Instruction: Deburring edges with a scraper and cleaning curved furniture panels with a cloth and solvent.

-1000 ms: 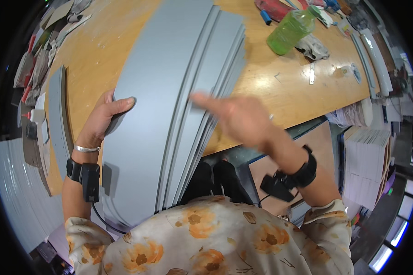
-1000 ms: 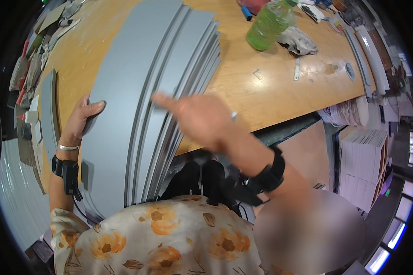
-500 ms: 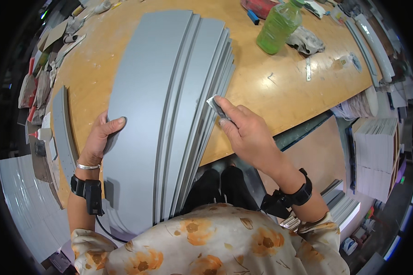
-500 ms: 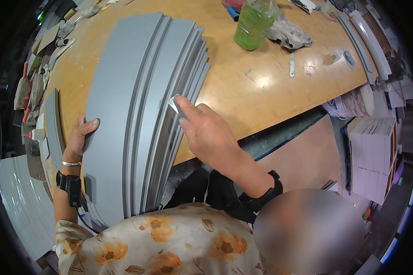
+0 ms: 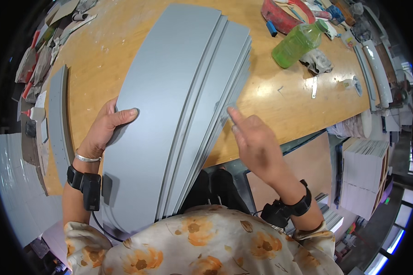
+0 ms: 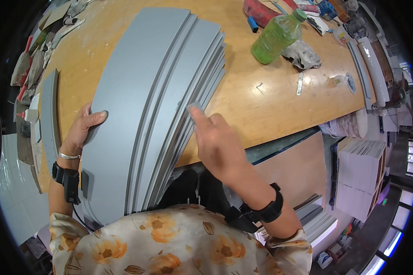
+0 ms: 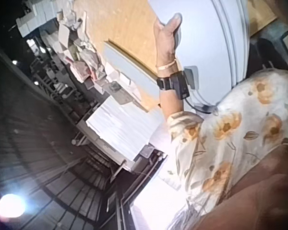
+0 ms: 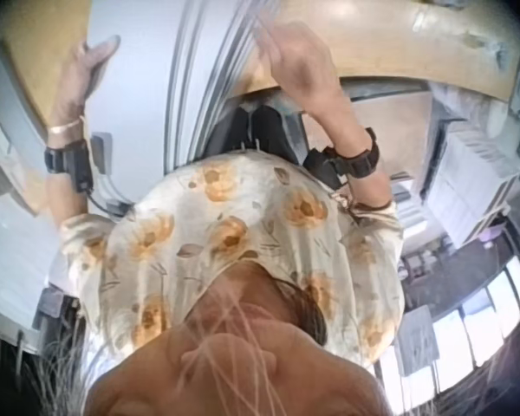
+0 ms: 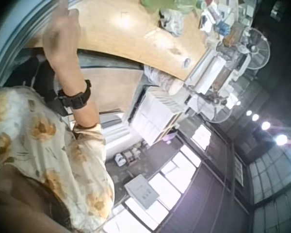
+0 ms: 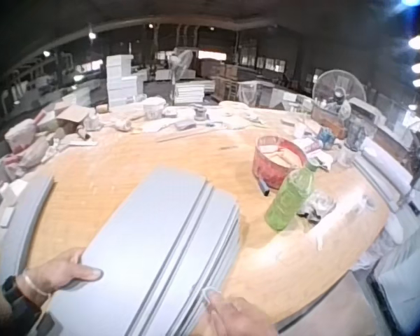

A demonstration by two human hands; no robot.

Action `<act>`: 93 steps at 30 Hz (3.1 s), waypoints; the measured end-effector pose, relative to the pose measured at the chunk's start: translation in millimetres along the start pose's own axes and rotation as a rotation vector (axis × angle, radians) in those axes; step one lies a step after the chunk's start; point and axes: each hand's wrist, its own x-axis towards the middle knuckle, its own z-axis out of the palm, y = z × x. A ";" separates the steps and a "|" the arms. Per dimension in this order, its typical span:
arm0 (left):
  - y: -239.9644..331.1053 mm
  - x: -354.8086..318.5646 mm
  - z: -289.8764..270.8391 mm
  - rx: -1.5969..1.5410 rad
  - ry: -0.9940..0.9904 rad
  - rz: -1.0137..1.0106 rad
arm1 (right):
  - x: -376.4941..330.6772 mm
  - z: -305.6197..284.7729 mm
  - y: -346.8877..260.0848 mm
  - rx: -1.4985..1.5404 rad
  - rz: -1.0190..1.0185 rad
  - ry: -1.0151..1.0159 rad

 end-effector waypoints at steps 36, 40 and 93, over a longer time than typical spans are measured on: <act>-0.4 -4.0 -3.2 -0.063 -0.072 -0.099 | 13.9 -7.0 54.1 0.084 0.213 0.038; -0.7 -3.4 -5.5 -0.010 -0.053 -0.092 | 11.2 -7.3 100.3 -0.032 0.310 0.062; 50.2 268.8 309.2 0.107 0.133 0.625 | -6.7 -144.7 201.0 1.634 0.347 0.721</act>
